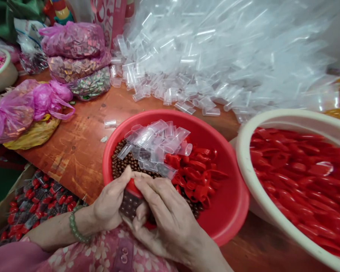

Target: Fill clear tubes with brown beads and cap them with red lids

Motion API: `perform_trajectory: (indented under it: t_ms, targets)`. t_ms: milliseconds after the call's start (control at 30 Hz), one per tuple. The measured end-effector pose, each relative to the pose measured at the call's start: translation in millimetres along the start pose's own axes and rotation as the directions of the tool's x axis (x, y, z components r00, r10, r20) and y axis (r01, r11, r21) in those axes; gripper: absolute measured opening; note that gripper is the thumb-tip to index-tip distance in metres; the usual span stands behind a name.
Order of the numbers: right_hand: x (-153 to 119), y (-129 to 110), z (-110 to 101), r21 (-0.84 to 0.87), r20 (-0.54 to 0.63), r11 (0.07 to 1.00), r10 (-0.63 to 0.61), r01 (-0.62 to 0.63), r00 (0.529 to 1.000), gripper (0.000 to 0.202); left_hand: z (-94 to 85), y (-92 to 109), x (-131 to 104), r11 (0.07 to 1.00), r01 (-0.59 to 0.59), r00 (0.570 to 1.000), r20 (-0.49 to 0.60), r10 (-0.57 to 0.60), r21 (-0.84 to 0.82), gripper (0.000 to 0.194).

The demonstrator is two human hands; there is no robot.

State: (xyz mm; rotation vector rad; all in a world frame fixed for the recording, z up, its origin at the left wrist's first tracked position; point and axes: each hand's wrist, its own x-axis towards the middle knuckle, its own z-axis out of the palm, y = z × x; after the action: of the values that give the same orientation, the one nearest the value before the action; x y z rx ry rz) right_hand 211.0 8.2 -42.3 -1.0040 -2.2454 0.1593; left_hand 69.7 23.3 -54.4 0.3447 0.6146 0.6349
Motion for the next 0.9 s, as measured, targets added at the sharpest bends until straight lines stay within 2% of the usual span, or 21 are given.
perform_trajectory:
  t_ms: [167, 300, 400, 467, 533, 633, 767, 900]
  targets:
    - [1, -1, 1, 0.013, 0.036, 0.998, 0.065, -0.066, 0.997, 0.063, -0.3, 4, -9, 0.999, 0.027, 0.999, 0.017, -0.027, 0.017, 0.067]
    - [3, -2, 7, -0.012, 0.076, 0.996, 0.092, -0.092, 0.993, 0.063, -4.1, -1, -8, 0.999, 0.045, 0.996, -0.072, -0.045, -0.003, 0.068]
    - [4, -3, 14, -0.028, 0.067, 0.992, 0.127, -0.125, 0.990, 0.062, -6.0, -6, -4, 1.000, -0.002, 0.993, -0.114, 0.002, -0.003, 0.067]
    - [4, -3, 16, -0.017, 0.060, 0.990, 0.138, -0.137, 0.989, 0.062, -6.1, -8, -1, 0.998, -0.056, 0.995, -0.087, 0.055, -0.002, 0.068]
    - [3, -4, 16, -0.005, 0.040, 0.991, 0.133, -0.133, 0.990, 0.063, -5.5, -7, -1, 0.995, -0.095, 0.995, -0.016, 0.095, 0.019, 0.072]
    - [0, -4, 11, -0.010, 0.003, 0.993, 0.116, -0.116, 0.993, 0.061, -3.8, -3, -4, 0.990, -0.112, 0.991, 0.089, 0.104, 0.090, 0.076]
    - [-4, -8, 7, -0.073, -0.038, 0.991, 0.108, -0.110, 0.993, 0.061, -2.1, 6, -8, 0.980, -0.105, 0.987, 0.140, 0.081, 0.170, 0.075]
    - [-12, -20, 17, -0.108, -0.108, 0.986, 0.116, -0.128, 0.987, 0.065, -4.3, 12, -14, 0.934, -0.130, 0.988, 0.119, 0.096, 0.333, 0.076]
